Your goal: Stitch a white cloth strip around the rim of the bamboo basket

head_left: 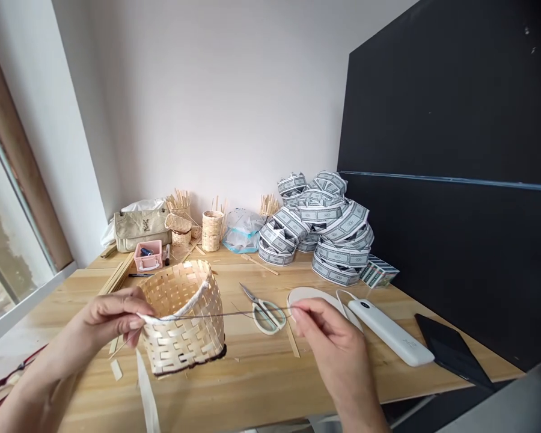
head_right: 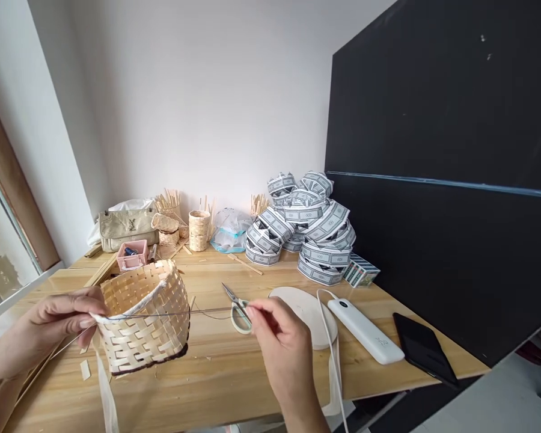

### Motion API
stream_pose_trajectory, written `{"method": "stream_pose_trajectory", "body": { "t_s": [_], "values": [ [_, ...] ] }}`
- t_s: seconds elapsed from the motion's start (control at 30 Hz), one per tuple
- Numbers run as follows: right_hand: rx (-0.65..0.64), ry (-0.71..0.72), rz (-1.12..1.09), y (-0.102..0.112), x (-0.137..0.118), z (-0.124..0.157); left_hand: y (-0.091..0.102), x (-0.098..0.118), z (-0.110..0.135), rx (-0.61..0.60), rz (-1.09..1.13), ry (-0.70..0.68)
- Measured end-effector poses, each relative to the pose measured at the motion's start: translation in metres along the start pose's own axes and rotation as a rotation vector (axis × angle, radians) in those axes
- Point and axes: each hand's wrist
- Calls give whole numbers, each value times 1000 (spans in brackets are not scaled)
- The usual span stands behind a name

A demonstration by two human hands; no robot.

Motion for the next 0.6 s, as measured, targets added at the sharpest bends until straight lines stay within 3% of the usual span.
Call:
{"method": "stream_pose_trajectory", "body": {
  "t_s": [0.17, 0.3, 0.43, 0.53, 0.6],
  "values": [
    [183, -188, -471, -20, -17, -13, 1, -9, -1, -14, 20, -71],
    [234, -104, -636, -25, -31, -25, -1, -8, 1, -10, 38, -38],
    [274, 188, -509, -24, -44, -29, -1, -7, 2, -17, 50, 30],
    [278, 435, -200, -13, -54, -24, -1, -8, 4, 20, 25, 83],
    [270, 505, 5, -4, -58, -15, 0, -8, 4, 85, -3, 72]
  ]
}}
Point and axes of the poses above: each hand's wrist, its own z-axis away from the middle knuckle, its own y-axis out of the back of the hand, x = y × z, and after that the axes turned 11 degrees about z, right-handed
